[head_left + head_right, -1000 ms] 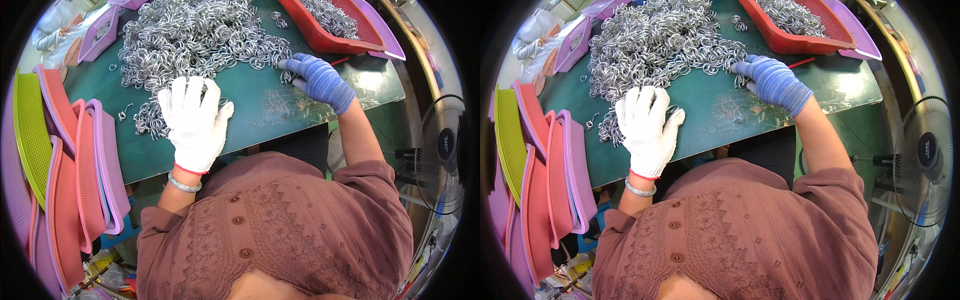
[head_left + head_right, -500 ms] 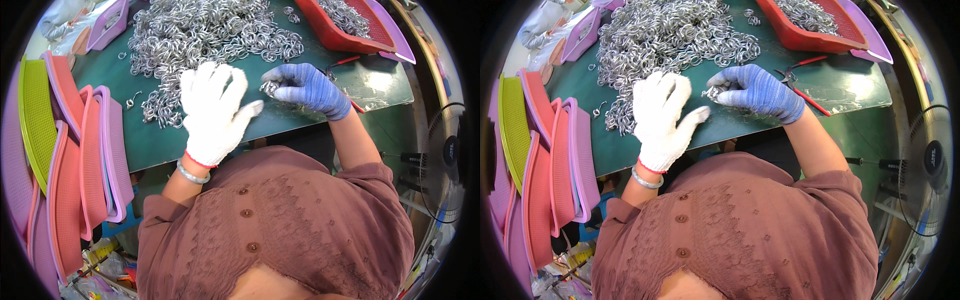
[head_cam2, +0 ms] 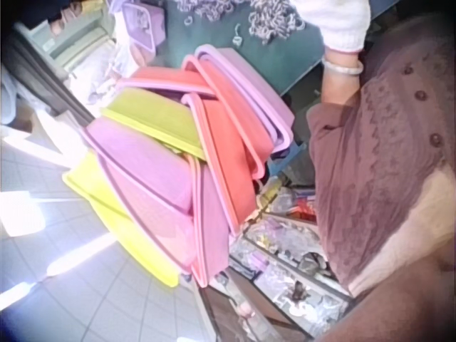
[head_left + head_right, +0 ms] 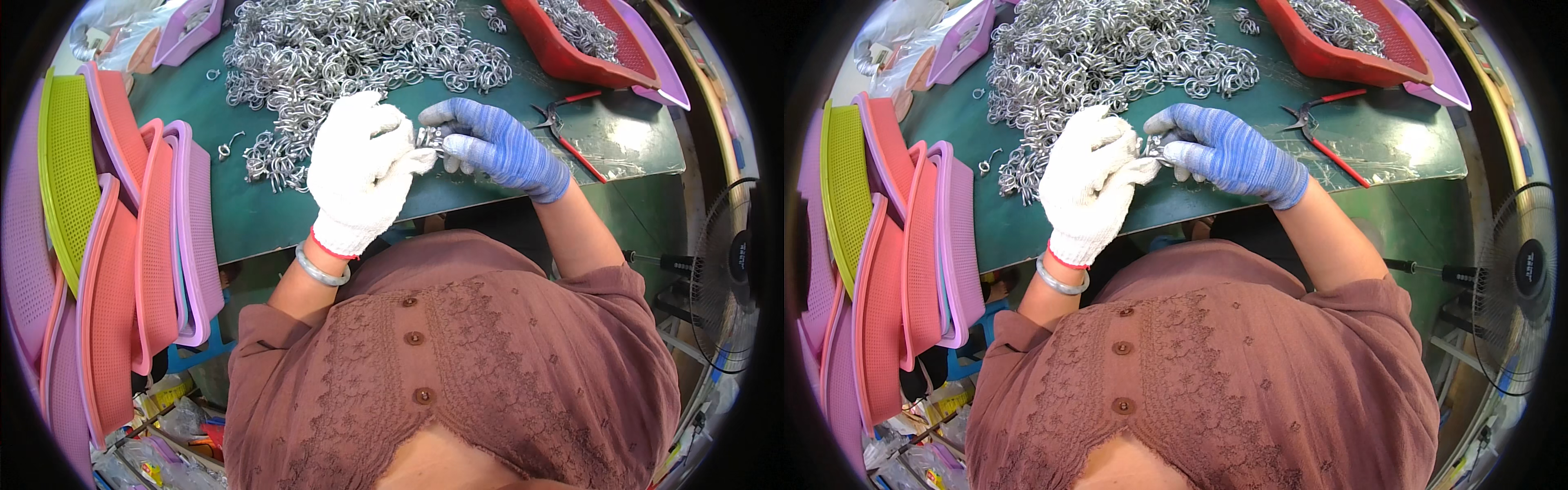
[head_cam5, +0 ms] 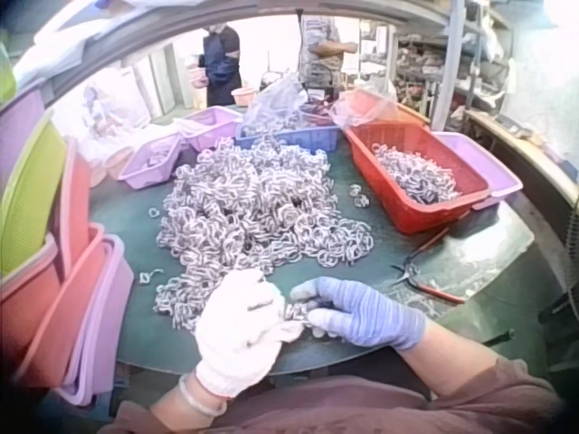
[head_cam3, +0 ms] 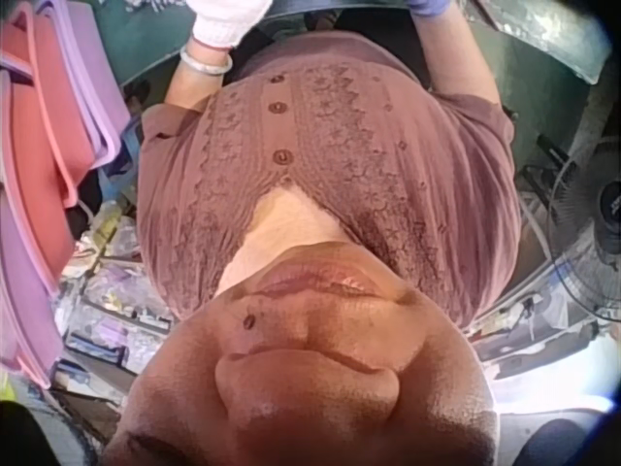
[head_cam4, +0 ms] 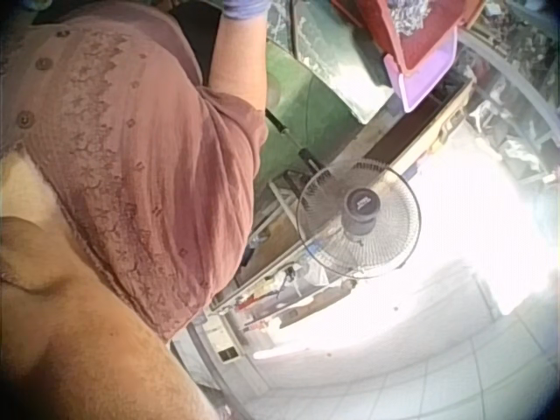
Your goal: The person assembles small metal hardware components by hand at a workbench. They pick up individual metal rings and hooks, interlock them, and place the finished assemblies into a red tray.
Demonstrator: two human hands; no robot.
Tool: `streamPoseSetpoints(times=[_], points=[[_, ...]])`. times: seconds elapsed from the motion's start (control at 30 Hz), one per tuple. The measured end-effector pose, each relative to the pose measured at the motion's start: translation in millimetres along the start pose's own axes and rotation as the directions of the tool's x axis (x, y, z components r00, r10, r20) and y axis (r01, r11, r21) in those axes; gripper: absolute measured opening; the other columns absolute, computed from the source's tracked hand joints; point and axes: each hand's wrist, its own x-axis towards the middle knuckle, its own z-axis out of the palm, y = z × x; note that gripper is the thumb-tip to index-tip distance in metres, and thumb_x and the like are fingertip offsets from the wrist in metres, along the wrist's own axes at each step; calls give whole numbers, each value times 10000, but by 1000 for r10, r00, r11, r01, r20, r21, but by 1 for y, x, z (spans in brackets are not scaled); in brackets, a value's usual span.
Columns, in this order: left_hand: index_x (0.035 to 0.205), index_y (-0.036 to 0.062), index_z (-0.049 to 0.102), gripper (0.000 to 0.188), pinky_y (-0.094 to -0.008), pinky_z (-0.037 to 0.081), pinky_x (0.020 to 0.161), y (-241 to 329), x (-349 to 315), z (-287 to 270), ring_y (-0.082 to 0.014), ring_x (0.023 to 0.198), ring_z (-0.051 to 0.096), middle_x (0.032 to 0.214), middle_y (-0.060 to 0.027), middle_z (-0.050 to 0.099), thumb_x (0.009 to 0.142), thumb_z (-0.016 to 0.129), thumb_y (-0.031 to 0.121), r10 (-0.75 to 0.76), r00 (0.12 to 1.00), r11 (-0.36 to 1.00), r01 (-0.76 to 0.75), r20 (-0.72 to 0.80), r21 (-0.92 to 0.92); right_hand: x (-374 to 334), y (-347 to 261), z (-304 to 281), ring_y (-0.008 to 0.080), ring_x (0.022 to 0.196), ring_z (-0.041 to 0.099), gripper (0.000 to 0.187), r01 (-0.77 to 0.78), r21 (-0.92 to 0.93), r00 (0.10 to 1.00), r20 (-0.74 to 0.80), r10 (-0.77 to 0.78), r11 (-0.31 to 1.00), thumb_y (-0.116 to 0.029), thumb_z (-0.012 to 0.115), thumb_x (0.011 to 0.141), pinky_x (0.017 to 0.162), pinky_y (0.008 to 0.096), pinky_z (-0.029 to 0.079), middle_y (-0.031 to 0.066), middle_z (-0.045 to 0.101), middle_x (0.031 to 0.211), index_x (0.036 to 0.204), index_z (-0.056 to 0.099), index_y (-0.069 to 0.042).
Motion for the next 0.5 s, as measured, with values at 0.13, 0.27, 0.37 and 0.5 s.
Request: streamPoseSetpoints(times=[0.13,0.27,0.37,0.5], points=[[824,10,675,236,-366,496,847,9,-1,-6,-298,936,618,868,-106,639,629,800,59,-109,993,994,109,34,-5,-2,-5,-3,74,718,558,308,65,-81,997,58,-60,995,-97,532,917,655,233,477,25,621,897,1214,582,-34],[797,45,657,290,-396,507,835,3,-6,0,-323,850,631,773,-68,632,642,823,226,-1,999,1000,1,-35,17,-3,-5,1,78,750,551,300,143,-134,989,56,-136,981,-63,502,918,683,235,480,26,622,906,1204,586,-32],[806,41,670,242,-396,518,837,1,-14,5,-319,885,653,786,-74,658,651,811,164,-52,995,998,51,-87,-21,-3,-4,4,75,770,556,311,127,-79,992,25,-125,989,-118,549,914,697,236,480,26,620,948,1208,573,-19],[818,44,704,154,-391,518,864,-1,-22,4,-309,964,655,845,-85,686,686,770,87,-198,979,967,189,-40,-169,-2,13,8,91,800,559,398,353,-240,927,-43,-373,904,-104,695,846,717,239,486,32,618,898,1211,552,-31]])
